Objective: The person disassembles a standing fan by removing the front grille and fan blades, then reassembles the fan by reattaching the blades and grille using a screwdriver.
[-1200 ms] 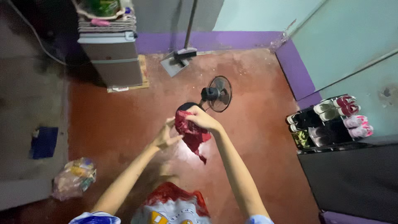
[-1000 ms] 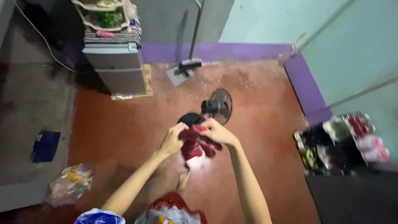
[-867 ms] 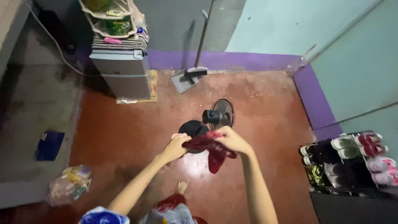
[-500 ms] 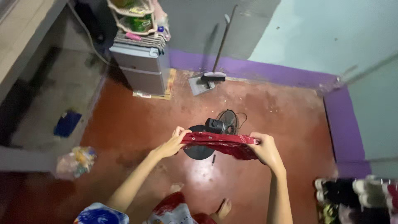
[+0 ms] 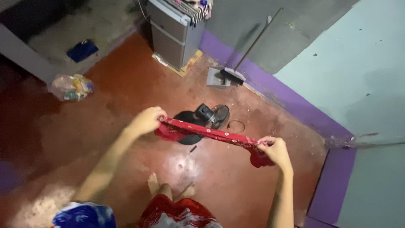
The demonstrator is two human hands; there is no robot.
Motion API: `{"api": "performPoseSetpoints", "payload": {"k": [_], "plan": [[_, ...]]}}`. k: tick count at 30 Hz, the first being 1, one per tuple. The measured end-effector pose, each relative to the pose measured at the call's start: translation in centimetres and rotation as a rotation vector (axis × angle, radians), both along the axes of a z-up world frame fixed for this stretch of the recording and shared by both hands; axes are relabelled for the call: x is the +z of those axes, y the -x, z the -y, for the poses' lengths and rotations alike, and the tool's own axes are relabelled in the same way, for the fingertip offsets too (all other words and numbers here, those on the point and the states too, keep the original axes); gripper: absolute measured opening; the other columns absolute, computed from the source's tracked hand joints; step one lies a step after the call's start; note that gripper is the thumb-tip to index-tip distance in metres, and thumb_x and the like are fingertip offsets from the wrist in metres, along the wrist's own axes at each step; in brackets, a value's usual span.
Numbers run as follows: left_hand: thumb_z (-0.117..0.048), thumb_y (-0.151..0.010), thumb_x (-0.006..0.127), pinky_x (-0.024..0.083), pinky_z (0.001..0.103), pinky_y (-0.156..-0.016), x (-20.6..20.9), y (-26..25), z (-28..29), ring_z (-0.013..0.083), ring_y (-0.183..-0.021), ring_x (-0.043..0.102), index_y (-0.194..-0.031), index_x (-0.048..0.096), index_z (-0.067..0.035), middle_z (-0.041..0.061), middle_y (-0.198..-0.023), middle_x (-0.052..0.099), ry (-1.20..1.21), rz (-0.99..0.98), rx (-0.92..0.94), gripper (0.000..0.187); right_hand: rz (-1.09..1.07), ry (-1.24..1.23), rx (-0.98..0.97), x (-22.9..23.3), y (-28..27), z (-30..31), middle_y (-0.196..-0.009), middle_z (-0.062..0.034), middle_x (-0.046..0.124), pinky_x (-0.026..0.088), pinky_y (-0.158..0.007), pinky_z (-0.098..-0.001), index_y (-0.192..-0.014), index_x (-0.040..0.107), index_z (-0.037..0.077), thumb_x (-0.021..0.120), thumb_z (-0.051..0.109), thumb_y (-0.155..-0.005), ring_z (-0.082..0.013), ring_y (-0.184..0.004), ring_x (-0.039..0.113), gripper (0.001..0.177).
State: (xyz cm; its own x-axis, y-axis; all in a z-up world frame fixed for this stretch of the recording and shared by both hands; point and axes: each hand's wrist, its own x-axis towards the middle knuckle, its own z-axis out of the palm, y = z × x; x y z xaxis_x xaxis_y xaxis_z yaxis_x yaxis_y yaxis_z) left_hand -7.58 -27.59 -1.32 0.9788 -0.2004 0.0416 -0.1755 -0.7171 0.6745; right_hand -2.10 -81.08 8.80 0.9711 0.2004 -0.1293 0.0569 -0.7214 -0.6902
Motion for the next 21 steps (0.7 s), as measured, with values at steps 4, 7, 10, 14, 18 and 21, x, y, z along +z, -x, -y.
{"api": "performPoseSetpoints", "payload": {"k": [4, 7, 10, 14, 18, 21], "plan": [[-0.009, -0.089, 0.059, 0.056, 0.035, -0.085, -4.3, 0.3, -3.5, 0.0182, -0.095, 0.072, -0.113, 0.071, -0.007, 0.007, -0.105, 0.078, 0.336, -0.236, -0.014, 0.027, 0.025, -0.093, -0.045, -1.4, -0.5, 4.7, -0.074, -0.0012, 0.067, 0.047, -0.062, -0.0263, -0.097, 0.081, 0.002, 0.082, 0.011, -0.084, -0.0069, -0.069, 0.056, 0.016], [-0.018, -0.095, 0.061, 0.055, 0.036, -0.083, -7.1, 0.7, -4.9, 0.0171, -0.088, 0.069, -0.113, 0.071, -0.005, 0.010, -0.098, 0.078, 0.270, -0.272, 0.026, 0.024, 0.014, -0.139, -0.049, -3.0, -0.3, 6.2, -0.079, 0.0007, 0.073, 0.051, -0.066, -0.0244, -0.098, 0.080, 0.004, 0.079, 0.015, -0.087, -0.0056, -0.072, 0.061, 0.016], [-0.029, -0.103, 0.060, 0.055, 0.040, -0.081, -9.7, 1.4, -4.3, 0.0183, -0.085, 0.063, -0.110, 0.073, 0.000, 0.015, -0.092, 0.078, 0.240, -0.341, 0.146, 0.032, -0.072, -0.264, -0.054, -5.6, 0.6, 7.4, -0.085, 0.0016, 0.071, 0.048, -0.066, -0.0251, -0.100, 0.074, 0.006, 0.076, 0.021, -0.090, -0.0070, -0.076, 0.060, 0.018], [-0.038, -0.108, 0.053, 0.054, 0.038, -0.084, -12.2, 3.4, 0.9, 0.0186, -0.087, 0.064, -0.106, 0.077, 0.001, 0.013, -0.094, 0.079, 0.243, -0.415, 0.178, 0.045, -0.371, -0.387, -0.287, -11.2, 0.6, 6.2, -0.091, 0.0013, 0.069, 0.050, -0.074, -0.0257, -0.100, 0.071, 0.012, 0.066, 0.027, -0.097, -0.0105, -0.083, 0.063, 0.017], [-0.032, -0.104, 0.053, 0.050, 0.035, -0.092, -13.5, 4.5, 13.1, 0.0137, -0.100, 0.065, -0.117, 0.066, 0.001, 0.007, -0.109, 0.074, 0.613, -0.110, 0.203, 0.038, -0.392, -0.535, -0.167, -17.5, 1.3, 4.9, -0.092, 0.0016, 0.070, 0.051, -0.076, -0.0270, -0.099, 0.068, 0.010, 0.064, 0.018, -0.093, -0.0109, -0.084, 0.063, 0.011], [-0.030, -0.105, 0.054, 0.054, 0.037, -0.087, -13.2, 4.5, 22.3, 0.0200, -0.094, 0.066, -0.109, 0.069, 0.002, 0.015, -0.101, 0.075, 0.687, -0.187, 0.194, 0.035, -0.196, -0.388, 0.088, -20.7, 1.8, 3.5, -0.079, 0.0012, 0.067, 0.053, -0.066, -0.0299, -0.089, 0.069, 0.004, 0.069, 0.016, -0.093, -0.0113, -0.072, 0.060, 0.012]]}}
